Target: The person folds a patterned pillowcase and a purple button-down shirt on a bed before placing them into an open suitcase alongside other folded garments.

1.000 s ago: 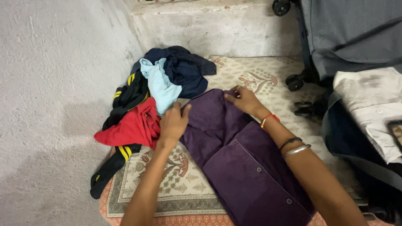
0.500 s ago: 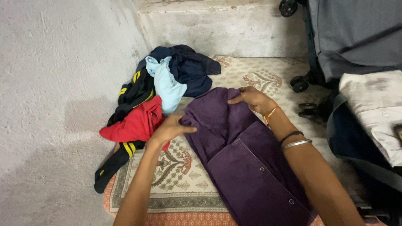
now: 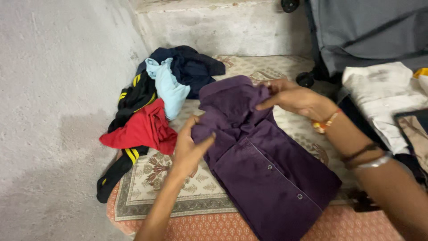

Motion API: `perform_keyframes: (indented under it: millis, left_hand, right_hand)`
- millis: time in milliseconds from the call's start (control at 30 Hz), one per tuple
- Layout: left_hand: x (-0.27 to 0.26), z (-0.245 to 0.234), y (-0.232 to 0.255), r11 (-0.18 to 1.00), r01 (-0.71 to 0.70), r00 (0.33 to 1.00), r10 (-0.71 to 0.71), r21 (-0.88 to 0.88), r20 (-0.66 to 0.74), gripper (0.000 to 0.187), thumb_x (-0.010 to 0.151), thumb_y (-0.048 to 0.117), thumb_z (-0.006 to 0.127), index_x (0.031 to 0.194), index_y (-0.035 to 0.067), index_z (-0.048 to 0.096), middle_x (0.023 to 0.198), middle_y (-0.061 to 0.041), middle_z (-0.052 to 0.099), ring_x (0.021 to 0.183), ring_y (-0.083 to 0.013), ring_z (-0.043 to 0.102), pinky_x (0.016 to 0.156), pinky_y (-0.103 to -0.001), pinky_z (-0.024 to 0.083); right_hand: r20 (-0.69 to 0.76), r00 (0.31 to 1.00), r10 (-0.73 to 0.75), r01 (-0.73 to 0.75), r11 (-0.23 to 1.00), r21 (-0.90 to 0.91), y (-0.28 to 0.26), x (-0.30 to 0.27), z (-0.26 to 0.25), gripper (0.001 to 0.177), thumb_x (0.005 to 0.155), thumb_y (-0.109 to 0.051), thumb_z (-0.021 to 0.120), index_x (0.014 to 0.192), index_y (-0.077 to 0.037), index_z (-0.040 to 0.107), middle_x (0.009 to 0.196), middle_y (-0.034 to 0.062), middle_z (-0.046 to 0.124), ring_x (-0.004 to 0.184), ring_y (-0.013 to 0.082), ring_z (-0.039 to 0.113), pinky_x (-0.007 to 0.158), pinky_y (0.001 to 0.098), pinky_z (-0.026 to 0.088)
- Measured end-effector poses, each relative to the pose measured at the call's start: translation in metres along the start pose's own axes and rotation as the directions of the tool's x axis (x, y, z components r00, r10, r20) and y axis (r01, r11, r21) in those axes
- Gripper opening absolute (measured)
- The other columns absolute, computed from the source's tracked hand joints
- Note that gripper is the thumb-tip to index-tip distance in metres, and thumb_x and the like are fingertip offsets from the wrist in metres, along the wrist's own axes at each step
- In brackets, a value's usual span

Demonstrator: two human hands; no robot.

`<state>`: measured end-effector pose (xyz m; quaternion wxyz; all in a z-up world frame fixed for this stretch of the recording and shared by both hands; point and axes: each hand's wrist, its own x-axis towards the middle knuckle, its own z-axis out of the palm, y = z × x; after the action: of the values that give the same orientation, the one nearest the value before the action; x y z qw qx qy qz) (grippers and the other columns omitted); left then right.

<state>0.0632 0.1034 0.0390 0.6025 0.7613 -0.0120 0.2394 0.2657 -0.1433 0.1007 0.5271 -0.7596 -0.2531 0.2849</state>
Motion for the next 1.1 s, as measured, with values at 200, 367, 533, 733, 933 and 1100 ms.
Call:
perform_keyframes:
  millis: [200, 367, 533, 733, 933, 1100]
  left_hand:
    - [-0.09, 0.036, 0.031, 0.942, -0.309, 0.844, 0.21, 0.128, 0.495, 0.032, 0.069, -0.01, 0.073, 0.098, 0.0, 0.061, 0.137, -0.027, 0.061, 0.134, -0.0421, 0.053, 0.111, -0.047, 0.043]
    - [-0.114, 0.052, 0.031, 0.858, -0.512, 0.621, 0.334, 0.043, 0.709, 0.036, 0.064, -0.007, 0.066, 0.098, -0.002, 0.055, 0.14, -0.026, 0.061, 0.146, -0.0411, 0.048, 0.129, -0.053, 0.03]
    - [-0.116, 0.056, 0.027, 0.911, -0.412, 0.649, 0.274, 0.025, 0.71, 0.041, 0.062, -0.008, 0.063, 0.102, -0.003, 0.055, 0.139, -0.023, 0.063, 0.149, -0.0392, 0.049, 0.13, -0.053, 0.03]
    - [-0.131, 0.061, 0.022, 0.929, -0.359, 0.703, 0.33, -0.085, 0.631, 0.047, 0.072, 0.007, 0.074, 0.109, -0.002, 0.046, 0.135, -0.022, 0.063, 0.147, -0.0385, 0.051, 0.129, -0.056, 0.029]
    - [-0.139, 0.066, -0.006, 0.814, -0.574, 0.502, 0.266, 0.087, 0.823, 0.056, 0.088, 0.038, 0.075, 0.126, 0.001, 0.057, 0.16, -0.022, 0.05, 0.161, -0.0397, 0.032, 0.133, -0.06, 0.018]
    - [-0.135, 0.052, -0.005, 0.705, -0.697, 0.45, 0.288, 0.131, 0.846, 0.065, 0.1, 0.046, 0.062, 0.146, 0.0, 0.055, 0.162, -0.023, 0.045, 0.161, -0.0395, 0.027, 0.13, -0.06, 0.016]
  right_hand:
    - [0.289, 0.954, -0.074, 0.182, 0.913, -0.365, -0.008, -0.065, -0.015, 0.047, 0.073, -0.001, 0.078, 0.119, -0.006, 0.073, 0.117, 0.0071, 0.077, 0.108, 0.0192, 0.069, 0.101, 0.0332, 0.052]
    - [0.377, 0.926, 0.031, 0.262, 0.667, -0.698, 0.022, -0.097, -0.008, 0.039, 0.07, 0.001, 0.07, 0.108, -0.008, 0.076, 0.106, 0.0083, 0.079, 0.103, 0.0236, 0.074, 0.094, 0.0346, 0.054]
    - [0.141, 0.983, 0.116, 0.058, 0.534, -0.843, 0.042, -0.122, 0.006, 0.032, 0.075, 0.001, 0.066, 0.104, -0.009, 0.077, 0.105, 0.0074, 0.075, 0.108, 0.0259, 0.069, 0.095, 0.0388, 0.051]
    - [0.064, 0.998, -0.023, 0.063, 0.674, -0.736, 0.032, -0.15, -0.002, 0.033, 0.071, 0.003, 0.068, 0.1, -0.011, 0.077, 0.106, 0.0055, 0.074, 0.11, 0.0221, 0.068, 0.099, 0.0345, 0.051]
    - [0.072, 0.905, -0.42, 0.214, 0.3, -0.93, 0.049, -0.18, 0.023, 0.059, 0.06, 0.008, 0.064, 0.117, -0.004, 0.072, 0.127, 0.0192, 0.066, 0.119, 0.0376, 0.058, 0.097, 0.0439, 0.047]
    - [-0.139, 0.989, -0.041, -0.083, 0.627, -0.774, 0.059, -0.216, 0.078, 0.062, 0.088, -0.046, 0.074, 0.139, -0.015, 0.061, 0.135, 0.0079, 0.066, 0.122, 0.0256, 0.066, 0.102, 0.0339, 0.055]
